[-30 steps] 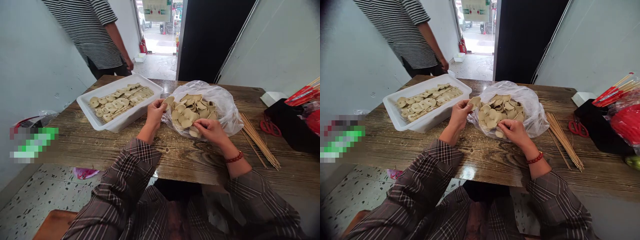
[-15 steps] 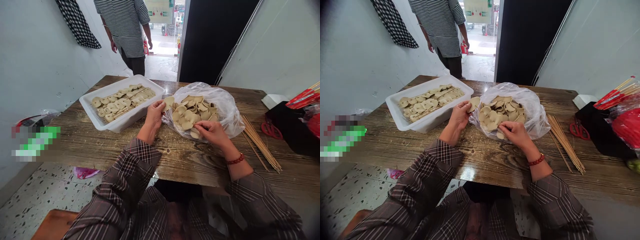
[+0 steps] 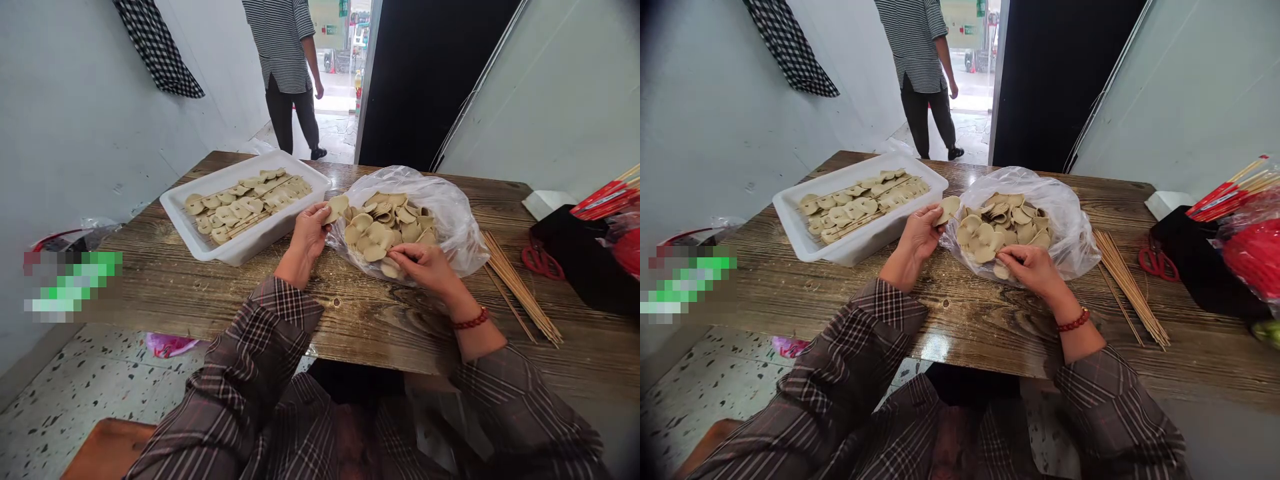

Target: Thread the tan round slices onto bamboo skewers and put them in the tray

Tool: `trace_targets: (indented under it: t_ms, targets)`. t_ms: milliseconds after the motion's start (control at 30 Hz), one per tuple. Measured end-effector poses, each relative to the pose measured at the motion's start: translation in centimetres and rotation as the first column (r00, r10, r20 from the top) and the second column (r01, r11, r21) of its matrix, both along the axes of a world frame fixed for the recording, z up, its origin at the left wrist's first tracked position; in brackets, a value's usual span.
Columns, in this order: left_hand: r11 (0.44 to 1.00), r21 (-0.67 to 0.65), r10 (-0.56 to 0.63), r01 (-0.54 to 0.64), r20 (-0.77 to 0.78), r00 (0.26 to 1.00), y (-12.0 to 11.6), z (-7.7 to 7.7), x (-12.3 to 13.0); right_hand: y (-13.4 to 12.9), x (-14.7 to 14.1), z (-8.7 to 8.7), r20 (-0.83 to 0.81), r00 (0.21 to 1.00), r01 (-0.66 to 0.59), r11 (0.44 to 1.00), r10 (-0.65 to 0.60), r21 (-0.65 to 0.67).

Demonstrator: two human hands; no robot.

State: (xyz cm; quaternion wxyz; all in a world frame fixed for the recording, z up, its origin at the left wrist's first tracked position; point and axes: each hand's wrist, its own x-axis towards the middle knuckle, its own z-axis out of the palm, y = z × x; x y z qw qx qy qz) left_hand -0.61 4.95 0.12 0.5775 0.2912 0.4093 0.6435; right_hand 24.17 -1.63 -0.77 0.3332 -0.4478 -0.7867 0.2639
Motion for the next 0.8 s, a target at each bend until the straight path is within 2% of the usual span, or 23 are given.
trace_targets:
  t_ms: [367, 500, 700, 800]
  targets:
    - [1.000, -0.005, 0.005, -0.005, 0.030, 1.000, 0.00, 0.43, -0.03, 0.15, -0.35, 0.38, 0.026, 1.000, 0.014, 1.000, -0.014, 0.016]
    - [1.000, -0.001, 0.021, -0.021, 0.069, 0.997, 0.53, -0.03, -0.16, 0.37, -0.42, 0.50, 0.042, 0.999, 0.011, 1.000, -0.011, -0.020]
    - [0.999, -0.041, -0.008, 0.015, 0.161, 0.987, 0.56, -0.39, 0.17, 0.32, 0.00, 0.24, 0.064, 0.997, 0.049, 0.998, -0.046, -0.046]
    - [0.999, -0.048, -0.011, 0.019, 0.153, 0.988, 0.36, -0.40, 0.48, 0.35, 0.15, -0.15, 0.058, 0.997, 0.059, 0.997, -0.056, -0.059]
